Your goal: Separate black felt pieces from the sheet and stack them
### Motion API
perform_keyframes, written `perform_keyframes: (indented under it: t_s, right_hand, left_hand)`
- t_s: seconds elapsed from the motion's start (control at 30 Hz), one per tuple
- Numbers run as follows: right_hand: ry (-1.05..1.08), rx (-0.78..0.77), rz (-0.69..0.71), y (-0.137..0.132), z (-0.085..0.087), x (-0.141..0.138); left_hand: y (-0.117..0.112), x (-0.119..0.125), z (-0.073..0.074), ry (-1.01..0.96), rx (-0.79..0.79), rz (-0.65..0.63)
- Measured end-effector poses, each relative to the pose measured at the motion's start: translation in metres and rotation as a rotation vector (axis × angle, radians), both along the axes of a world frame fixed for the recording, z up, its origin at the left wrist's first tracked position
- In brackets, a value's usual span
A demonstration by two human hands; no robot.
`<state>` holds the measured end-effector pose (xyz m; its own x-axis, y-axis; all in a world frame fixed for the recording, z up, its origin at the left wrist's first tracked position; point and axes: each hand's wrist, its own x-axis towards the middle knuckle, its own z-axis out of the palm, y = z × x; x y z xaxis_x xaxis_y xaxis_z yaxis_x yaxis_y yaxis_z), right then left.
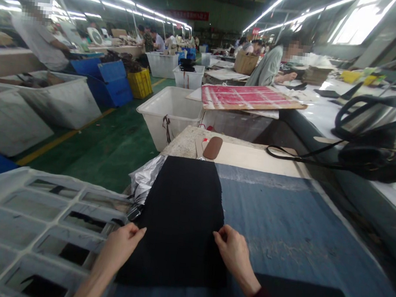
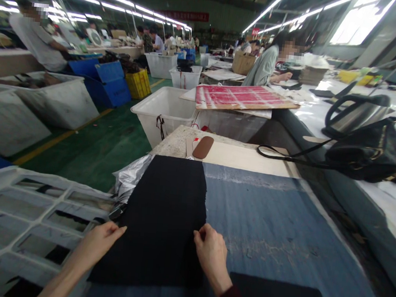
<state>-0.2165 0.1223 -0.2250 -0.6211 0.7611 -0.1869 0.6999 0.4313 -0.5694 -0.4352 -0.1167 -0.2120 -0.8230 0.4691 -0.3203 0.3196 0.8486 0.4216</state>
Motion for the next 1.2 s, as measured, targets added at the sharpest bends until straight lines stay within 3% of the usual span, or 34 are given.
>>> perform_keyframes:
  t_s: [0.1, 0.17, 0.23, 0.3, 0.37, 0.5, 0.6, 0.7, 0.8, 0.9, 1.03, 1.2]
  right_hand:
    - [-0.012, 0.007, -0.001, -0.001, 0.001, 0.0]
    - [-0.021, 0.009, -0.006, -0.001, 0.002, 0.0]
    - [-0.025, 0.008, -0.014, -0.001, 0.001, 0.0]
    - [-0.021, 0.006, -0.022, -0.002, 0.0, -0.001]
    - [-0.004, 0.005, -0.029, -0.003, 0.001, -0.002]
    - [0.079, -0.012, -0.011, -0.004, 0.014, 0.007]
    - [0.149, -0.019, 0.004, -0.005, 0.034, 0.039]
    - [0.146, -0.006, 0.018, -0.012, 0.046, 0.09]
    - [0.017, 0.047, 0.077, -0.026, 0.039, 0.141]
    - [-0.12, 0.154, 0.095, -0.042, 0.02, 0.17]
    - [-0.157, 0.193, 0.071, -0.048, 0.002, 0.175]
    - [-0.112, 0.131, 0.05, -0.038, 0.002, 0.173]
  left_hand:
    - [0.004, 0.013, 0.013, 0.301, -0.102, -0.04]
    - [0.009, 0.028, 0.019, 0.527, -0.001, -0.157]
    - [0.018, 0.046, 0.02, 0.618, 0.171, -0.353]
    - [0.026, 0.063, 0.015, 0.58, 0.26, -0.524]
    - [0.031, 0.074, 0.006, 0.528, 0.267, -0.607]
    - [0.031, 0.079, -0.008, 0.505, 0.249, -0.606]
    - [0.03, 0.077, -0.009, 0.499, 0.244, -0.607]
    - [0.029, 0.075, -0.006, 0.476, 0.248, -0.618]
    - [0.031, 0.076, -0.002, 0.455, 0.269, -0.603]
    - [0.035, 0.087, 0.007, 0.456, 0.315, -0.565]
    - [0.049, 0.126, 0.019, 0.385, 0.397, -0.613]
    - [0.068, 0.19, 0.025, 0.162, 0.428, -0.798]
